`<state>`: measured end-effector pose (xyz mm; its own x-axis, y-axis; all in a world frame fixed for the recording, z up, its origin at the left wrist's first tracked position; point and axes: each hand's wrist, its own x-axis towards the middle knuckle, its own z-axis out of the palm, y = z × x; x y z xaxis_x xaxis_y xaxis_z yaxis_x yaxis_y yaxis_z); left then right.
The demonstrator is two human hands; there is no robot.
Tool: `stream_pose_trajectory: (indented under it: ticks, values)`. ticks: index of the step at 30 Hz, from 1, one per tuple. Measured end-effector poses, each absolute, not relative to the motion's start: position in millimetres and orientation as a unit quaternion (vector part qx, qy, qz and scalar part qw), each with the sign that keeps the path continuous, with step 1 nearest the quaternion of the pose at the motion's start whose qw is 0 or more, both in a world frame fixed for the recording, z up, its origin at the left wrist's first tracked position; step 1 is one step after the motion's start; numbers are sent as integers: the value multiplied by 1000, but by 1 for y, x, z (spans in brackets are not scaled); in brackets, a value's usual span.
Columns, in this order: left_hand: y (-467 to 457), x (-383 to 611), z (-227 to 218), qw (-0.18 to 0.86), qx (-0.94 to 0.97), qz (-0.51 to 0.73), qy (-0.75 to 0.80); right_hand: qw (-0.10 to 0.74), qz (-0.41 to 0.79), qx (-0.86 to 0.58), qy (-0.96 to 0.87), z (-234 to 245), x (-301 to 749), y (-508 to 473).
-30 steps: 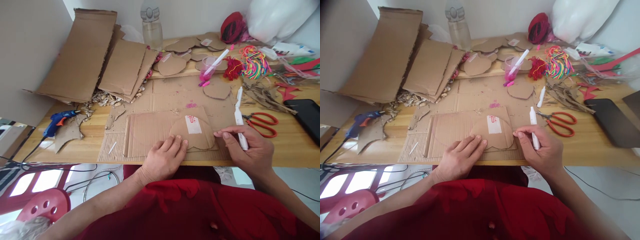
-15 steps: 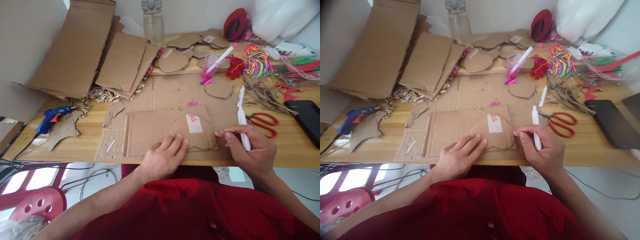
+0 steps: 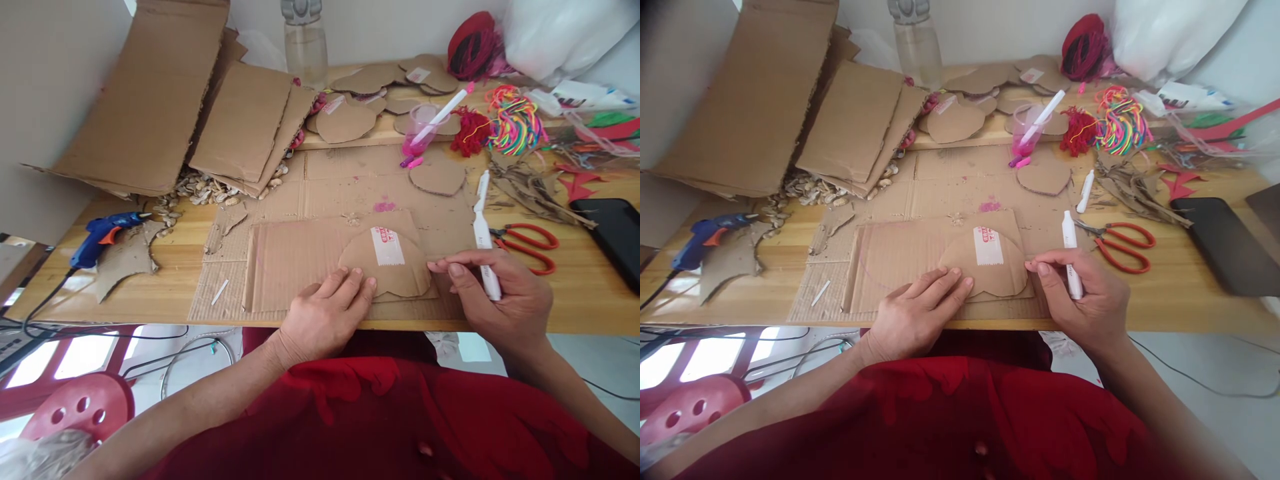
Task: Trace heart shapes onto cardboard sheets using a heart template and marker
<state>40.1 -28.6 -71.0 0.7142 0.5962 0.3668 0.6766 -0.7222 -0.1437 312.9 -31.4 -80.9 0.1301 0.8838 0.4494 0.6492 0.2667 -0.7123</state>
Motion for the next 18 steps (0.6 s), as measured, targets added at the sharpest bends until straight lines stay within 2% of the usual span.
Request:
stream_pose_trajectory:
  ticks: [18]
  values:
    - [-27,39,-72,136,-913,-173,-342,467,121,-578,-658,-80,313,-31]
